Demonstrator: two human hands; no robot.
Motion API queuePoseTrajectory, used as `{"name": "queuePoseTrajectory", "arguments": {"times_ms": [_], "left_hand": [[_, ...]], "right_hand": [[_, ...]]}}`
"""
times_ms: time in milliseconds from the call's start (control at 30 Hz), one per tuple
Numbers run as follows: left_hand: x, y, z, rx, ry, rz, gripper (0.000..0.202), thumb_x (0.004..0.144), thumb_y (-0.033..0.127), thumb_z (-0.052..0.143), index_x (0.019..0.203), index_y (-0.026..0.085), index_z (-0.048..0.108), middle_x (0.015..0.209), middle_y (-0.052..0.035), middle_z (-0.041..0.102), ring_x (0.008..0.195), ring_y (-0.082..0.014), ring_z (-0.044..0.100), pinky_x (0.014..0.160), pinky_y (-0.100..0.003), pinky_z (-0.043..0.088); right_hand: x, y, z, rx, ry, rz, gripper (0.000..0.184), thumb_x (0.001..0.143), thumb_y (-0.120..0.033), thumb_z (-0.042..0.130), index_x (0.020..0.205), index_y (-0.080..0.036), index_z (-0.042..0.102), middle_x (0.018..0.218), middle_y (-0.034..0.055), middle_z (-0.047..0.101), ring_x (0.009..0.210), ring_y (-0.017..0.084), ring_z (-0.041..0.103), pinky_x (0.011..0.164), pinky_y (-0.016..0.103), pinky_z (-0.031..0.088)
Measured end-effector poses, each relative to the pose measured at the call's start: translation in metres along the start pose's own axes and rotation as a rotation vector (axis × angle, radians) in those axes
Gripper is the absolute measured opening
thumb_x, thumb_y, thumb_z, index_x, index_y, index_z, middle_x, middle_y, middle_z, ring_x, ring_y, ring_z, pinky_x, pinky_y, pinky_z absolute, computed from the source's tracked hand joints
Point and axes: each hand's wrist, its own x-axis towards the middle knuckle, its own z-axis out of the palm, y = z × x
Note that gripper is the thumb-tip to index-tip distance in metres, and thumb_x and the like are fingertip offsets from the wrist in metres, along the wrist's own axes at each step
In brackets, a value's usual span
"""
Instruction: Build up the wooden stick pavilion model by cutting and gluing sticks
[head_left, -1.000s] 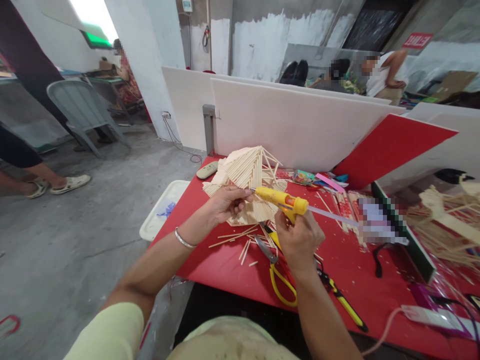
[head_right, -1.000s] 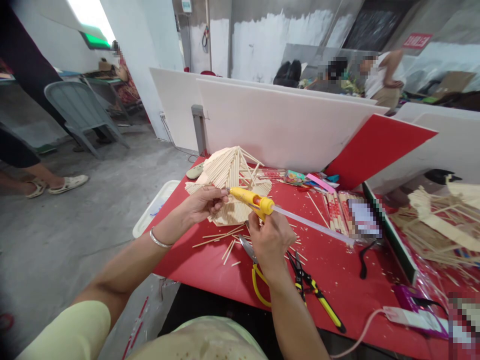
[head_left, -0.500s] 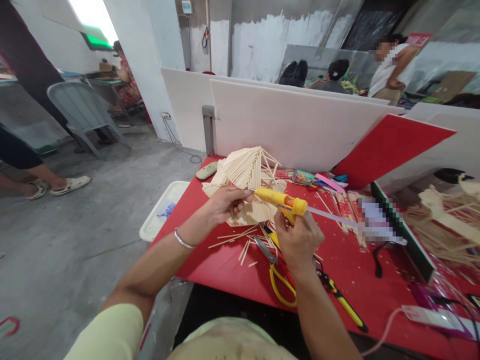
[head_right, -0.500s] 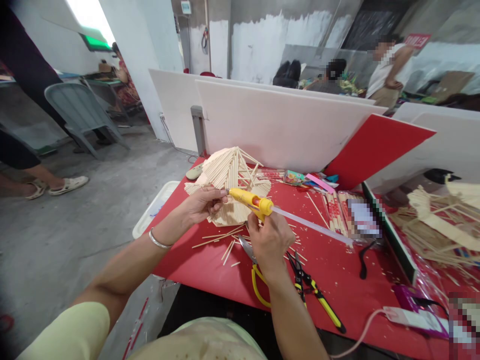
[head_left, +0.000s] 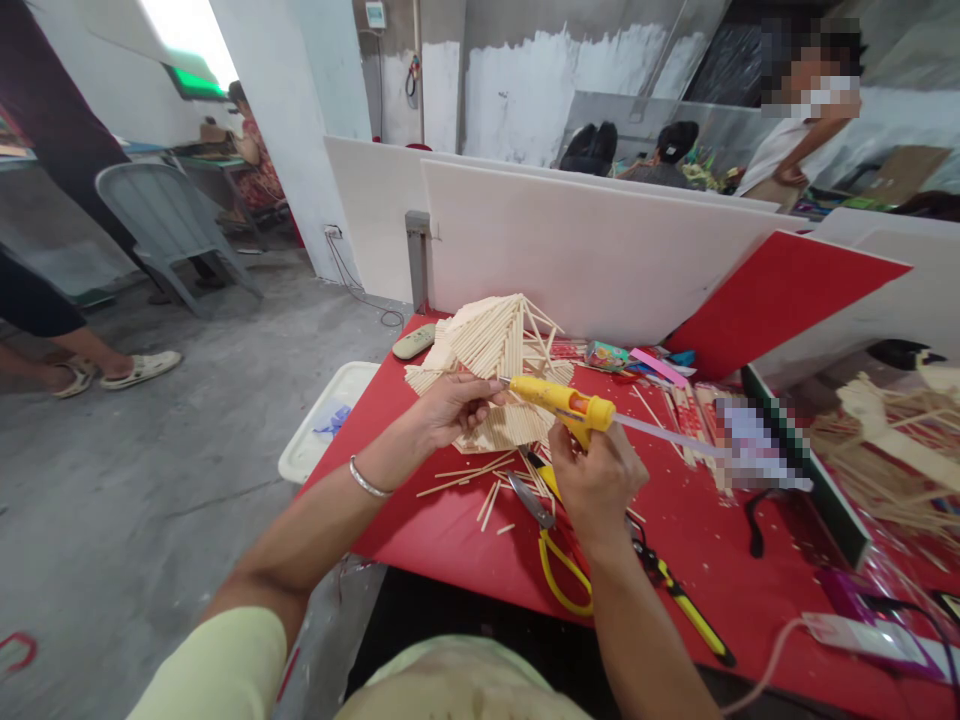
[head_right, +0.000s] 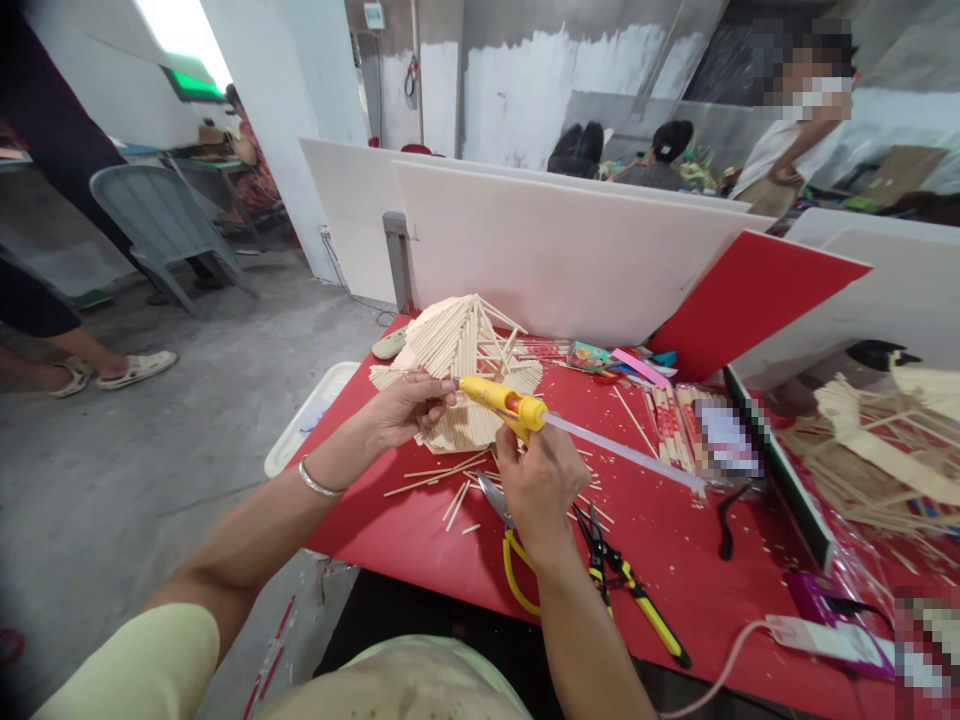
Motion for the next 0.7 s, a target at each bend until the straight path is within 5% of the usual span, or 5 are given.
{"name": "queuePoseTrajectory", "arguments": {"times_ms": [700], "left_hand": [[-0.0009,-0.0001,0.0007,0.014,0.007,0.009,0.016,0.074,0.020,0.079,0.075,0.009,0.068,0.068,-0.0031,0.069,0.042,-0.0015,0.050,0.036,-0.013,0.031]], "right_hand": [[0.0004,0.0000,0.0015,0.015,0.022,-0.014,0.021,0.088,-0.036,0.060,0.077,-0.018,0.061,0.066,0.0031,0.061,0.060,0.015,0.051,0.059,0.028,0.033]]}}
